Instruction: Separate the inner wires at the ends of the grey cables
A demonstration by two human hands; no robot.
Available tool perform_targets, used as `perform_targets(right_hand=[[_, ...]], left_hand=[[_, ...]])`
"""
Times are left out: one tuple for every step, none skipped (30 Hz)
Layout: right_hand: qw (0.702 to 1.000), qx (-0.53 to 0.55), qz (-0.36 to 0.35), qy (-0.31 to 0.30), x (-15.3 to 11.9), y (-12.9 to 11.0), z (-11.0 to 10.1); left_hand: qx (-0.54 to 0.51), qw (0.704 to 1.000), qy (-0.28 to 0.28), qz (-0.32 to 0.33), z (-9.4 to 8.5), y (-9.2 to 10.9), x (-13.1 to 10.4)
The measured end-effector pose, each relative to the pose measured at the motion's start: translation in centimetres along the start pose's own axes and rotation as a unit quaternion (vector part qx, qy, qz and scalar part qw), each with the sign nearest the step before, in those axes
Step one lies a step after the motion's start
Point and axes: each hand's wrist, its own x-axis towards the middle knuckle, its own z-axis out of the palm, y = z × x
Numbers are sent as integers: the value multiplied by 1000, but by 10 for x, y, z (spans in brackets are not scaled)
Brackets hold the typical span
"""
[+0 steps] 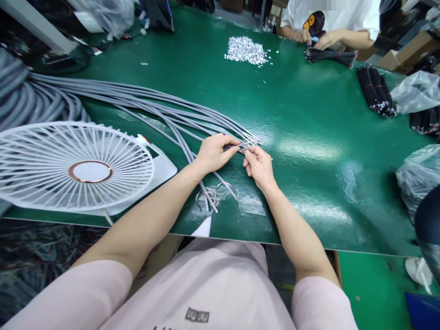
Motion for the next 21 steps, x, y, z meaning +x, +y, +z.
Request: perform_targets(right_hand=[[1000, 2, 0, 1, 0, 0, 0], [1000, 1, 0, 2, 0, -1, 1], [1000, -3, -3, 3, 0, -1, 1], [1000, -10, -10, 0, -1, -2, 2], [999, -21, -22, -7, -3, -4, 3], [998, -36, -39, -17, -5, -5, 3], [997, -52, -59, -28, -7, -7, 4], [994, -66, -78, -37, -9, -8, 4], [992, -77, -93, -42, -10, -9, 5], [990, -84, -102, -42, -11, -10, 5], [990, -88, -104, -39, -12, -11, 5], [991, -88, -98, -36, -12, -11, 5], [992, -88, -90, -33, -12, -11, 4], [993, -86, -80, -31, -11, -11, 4], [994, -82, -70, -30, -10, -10, 3], [995, -78, -62, -28, -9, -9, 3], [996, -72, -56, -25, -7, -7, 2], [996, -66, -51, -21, -5, -6, 2], [997, -59, -47, -17, -3, -4, 1], [998, -53, -43, -13, -2, -3, 0], [998, -48, -37, -8, 0, -2, -1]], left_hand=[[1, 1000, -6, 5, 0, 0, 0], [0, 1000, -13, 7, 0, 0, 0], [0, 1000, -18, 7, 0, 0, 0], [0, 1000, -23, 3, -1, 0, 0], [0, 1000, -27, -3, -1, 0, 1], [0, 999, -30, -12, -1, 0, 1], [-2, 999, -30, -22, 0, 1, 1], [-7, 999, -28, -34, 0, 1, 1], [-16, 999, -23, -47, 0, 0, 1], [-27, 998, -16, -59, 0, 0, 1], [-37, 997, -7, -70, 1, 0, 1], [-46, 996, 2, -78, 1, -1, 1], [-51, 995, 7, -84, 1, -1, 1], [-55, 995, 9, -87, 0, -1, 1], [-60, 994, 11, -86, 0, -1, 1], [-65, 994, 11, -83, 0, -1, 1], [-69, 994, 12, -81, -1, -1, 1], [-72, 994, 13, -79, -1, 0, 1], [-71, 994, 15, -79, -2, 0, 1], [-68, 994, 15, -81, -2, 2, 0], [-63, 994, 14, -83, -2, 3, 0]])
